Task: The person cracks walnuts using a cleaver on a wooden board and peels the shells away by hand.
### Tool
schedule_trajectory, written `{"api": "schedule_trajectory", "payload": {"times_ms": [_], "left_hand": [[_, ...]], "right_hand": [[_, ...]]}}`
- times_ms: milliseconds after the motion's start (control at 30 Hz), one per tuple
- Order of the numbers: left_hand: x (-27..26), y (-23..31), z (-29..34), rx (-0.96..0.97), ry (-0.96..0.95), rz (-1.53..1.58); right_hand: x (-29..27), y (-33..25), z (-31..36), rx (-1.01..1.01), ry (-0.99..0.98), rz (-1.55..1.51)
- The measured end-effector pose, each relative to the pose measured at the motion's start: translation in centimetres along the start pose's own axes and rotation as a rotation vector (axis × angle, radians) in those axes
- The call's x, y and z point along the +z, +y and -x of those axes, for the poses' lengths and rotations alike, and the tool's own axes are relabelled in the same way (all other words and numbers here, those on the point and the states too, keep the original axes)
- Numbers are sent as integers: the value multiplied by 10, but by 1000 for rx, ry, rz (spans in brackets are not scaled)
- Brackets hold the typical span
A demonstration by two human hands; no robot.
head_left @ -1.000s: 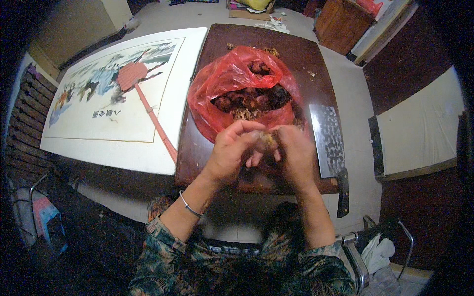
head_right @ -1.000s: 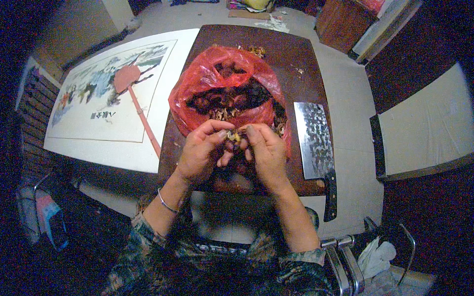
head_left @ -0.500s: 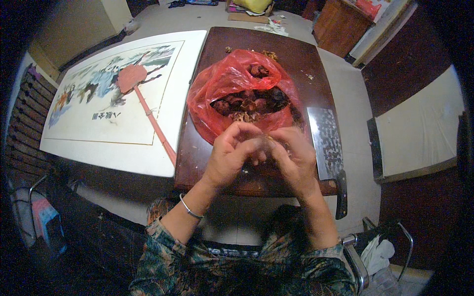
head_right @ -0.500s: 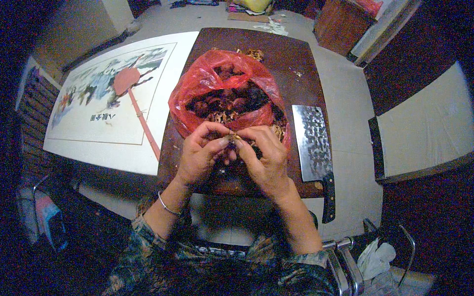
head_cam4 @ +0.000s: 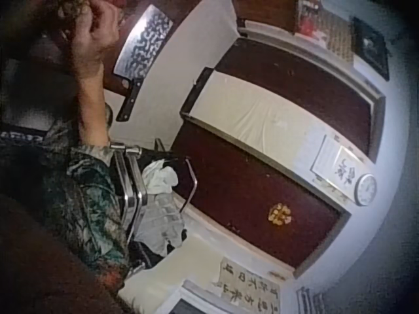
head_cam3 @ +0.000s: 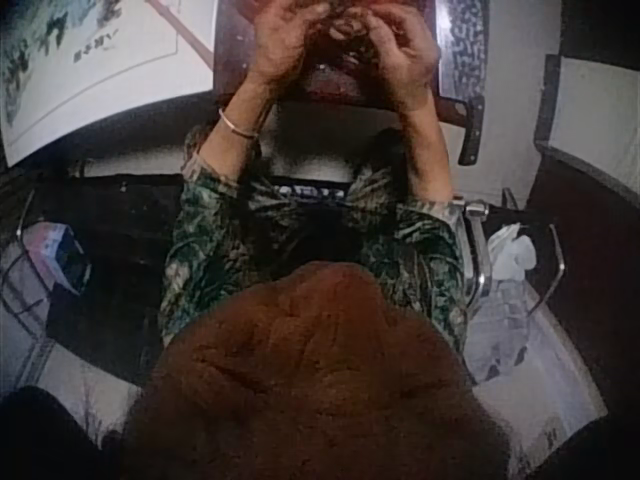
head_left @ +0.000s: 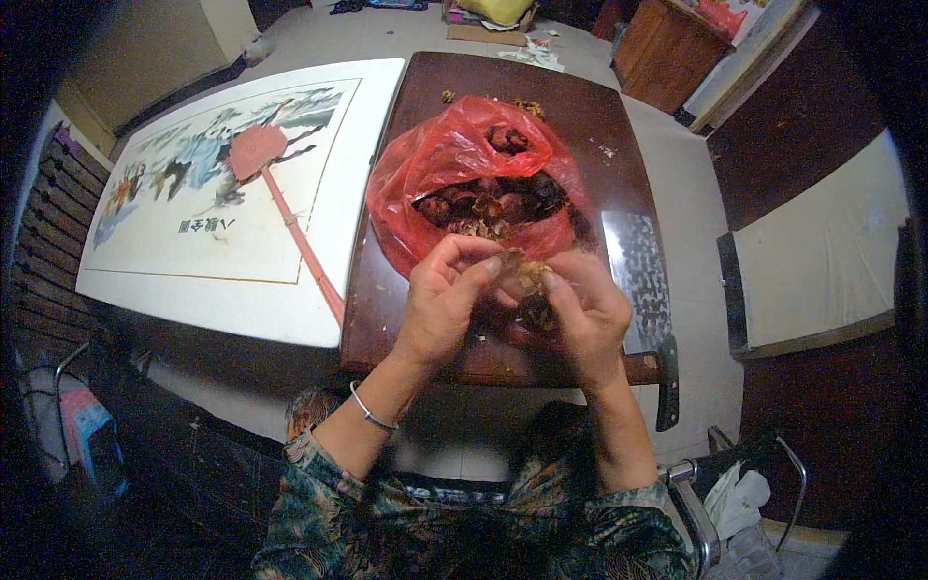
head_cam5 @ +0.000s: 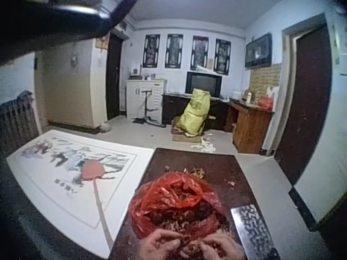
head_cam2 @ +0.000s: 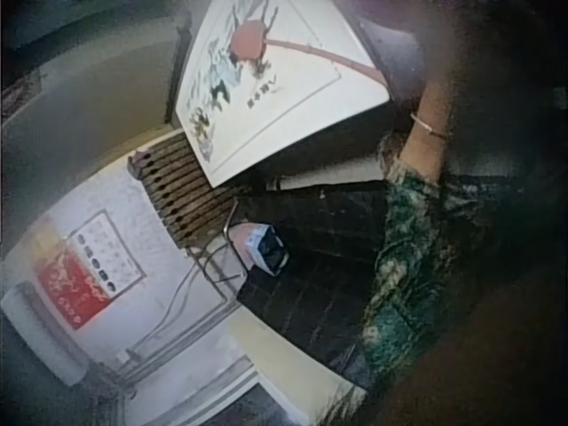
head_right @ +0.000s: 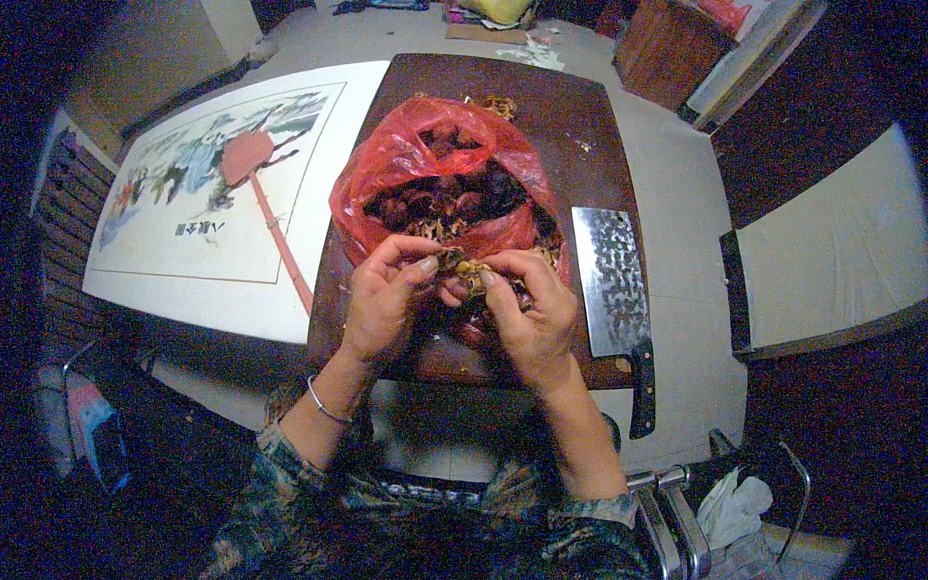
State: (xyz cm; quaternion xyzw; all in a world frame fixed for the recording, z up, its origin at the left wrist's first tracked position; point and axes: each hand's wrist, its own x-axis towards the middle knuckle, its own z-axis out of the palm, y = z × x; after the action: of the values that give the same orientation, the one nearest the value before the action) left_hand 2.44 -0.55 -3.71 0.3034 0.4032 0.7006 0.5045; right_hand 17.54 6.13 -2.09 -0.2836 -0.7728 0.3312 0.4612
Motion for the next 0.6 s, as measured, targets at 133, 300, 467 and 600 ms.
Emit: {"api": "schedule_trajectory", "payload": {"times_ms": [133, 300, 467, 600], "left_hand": [[-2, -3, -1, -15, -22, 0], [0, -2, -4, 471, -190, -800], [8, -1, -3, 590, -229, -930], [1, -3, 1, 527, -174, -841]], "right_hand": [[-2, -4, 0, 87, 43, 18], [-26, 6, -43, 135, 319, 93], [-39, 72, -136, 186, 87, 253], [-11, 148, -183, 355, -96, 407]]}}
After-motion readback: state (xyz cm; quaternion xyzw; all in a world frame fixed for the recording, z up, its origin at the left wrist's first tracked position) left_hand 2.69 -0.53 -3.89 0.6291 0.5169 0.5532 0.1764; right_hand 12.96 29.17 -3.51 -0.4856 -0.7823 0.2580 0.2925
